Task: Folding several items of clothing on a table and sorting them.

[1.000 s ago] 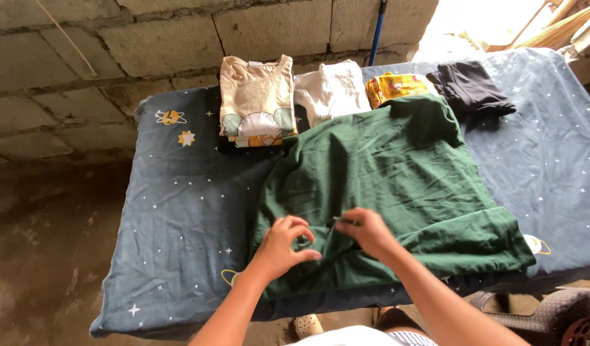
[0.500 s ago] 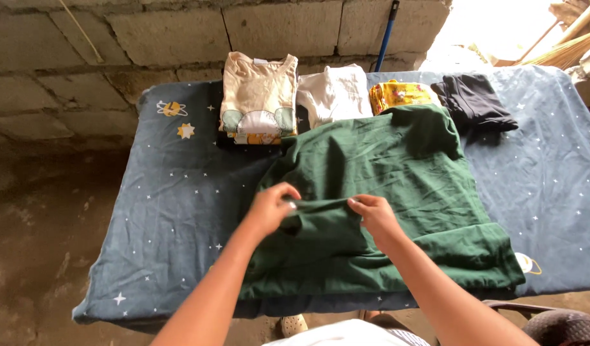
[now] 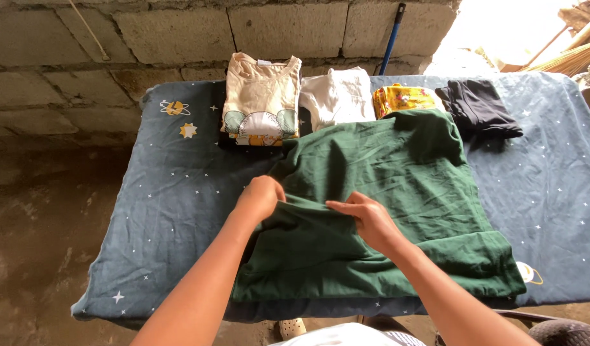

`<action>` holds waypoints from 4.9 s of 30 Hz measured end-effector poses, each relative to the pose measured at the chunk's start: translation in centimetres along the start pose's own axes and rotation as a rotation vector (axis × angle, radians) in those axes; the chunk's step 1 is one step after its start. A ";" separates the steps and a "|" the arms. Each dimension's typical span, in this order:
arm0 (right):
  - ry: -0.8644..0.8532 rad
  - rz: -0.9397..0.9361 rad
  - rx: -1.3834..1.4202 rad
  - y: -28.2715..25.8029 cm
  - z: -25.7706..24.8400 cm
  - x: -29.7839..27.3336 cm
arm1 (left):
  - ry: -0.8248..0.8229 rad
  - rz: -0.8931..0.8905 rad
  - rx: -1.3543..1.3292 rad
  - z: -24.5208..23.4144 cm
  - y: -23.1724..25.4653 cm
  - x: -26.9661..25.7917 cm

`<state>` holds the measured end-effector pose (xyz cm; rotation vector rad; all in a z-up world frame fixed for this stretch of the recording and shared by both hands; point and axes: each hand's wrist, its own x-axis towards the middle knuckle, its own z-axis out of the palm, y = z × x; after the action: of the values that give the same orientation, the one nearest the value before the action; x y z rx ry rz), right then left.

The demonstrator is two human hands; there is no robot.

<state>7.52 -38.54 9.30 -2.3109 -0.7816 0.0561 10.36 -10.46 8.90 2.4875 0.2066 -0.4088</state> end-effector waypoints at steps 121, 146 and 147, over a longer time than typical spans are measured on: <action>0.327 0.802 1.165 1.2 6.7 -9.2 | 0.013 -0.146 -0.788 8.7 -9.2 -8.3; 0.495 0.970 -0.505 19.4 3.6 -24.3 | 0.653 0.008 -0.026 13.8 -16.0 -14.9; 0.432 1.053 -0.510 20.4 2.9 -25.3 | 0.593 -0.043 -0.085 14.3 -17.0 -14.6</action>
<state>-3.28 -62.55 -9.90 -2.8013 0.7571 -0.1893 -10.90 -5.95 -6.42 2.4585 0.5009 0.3280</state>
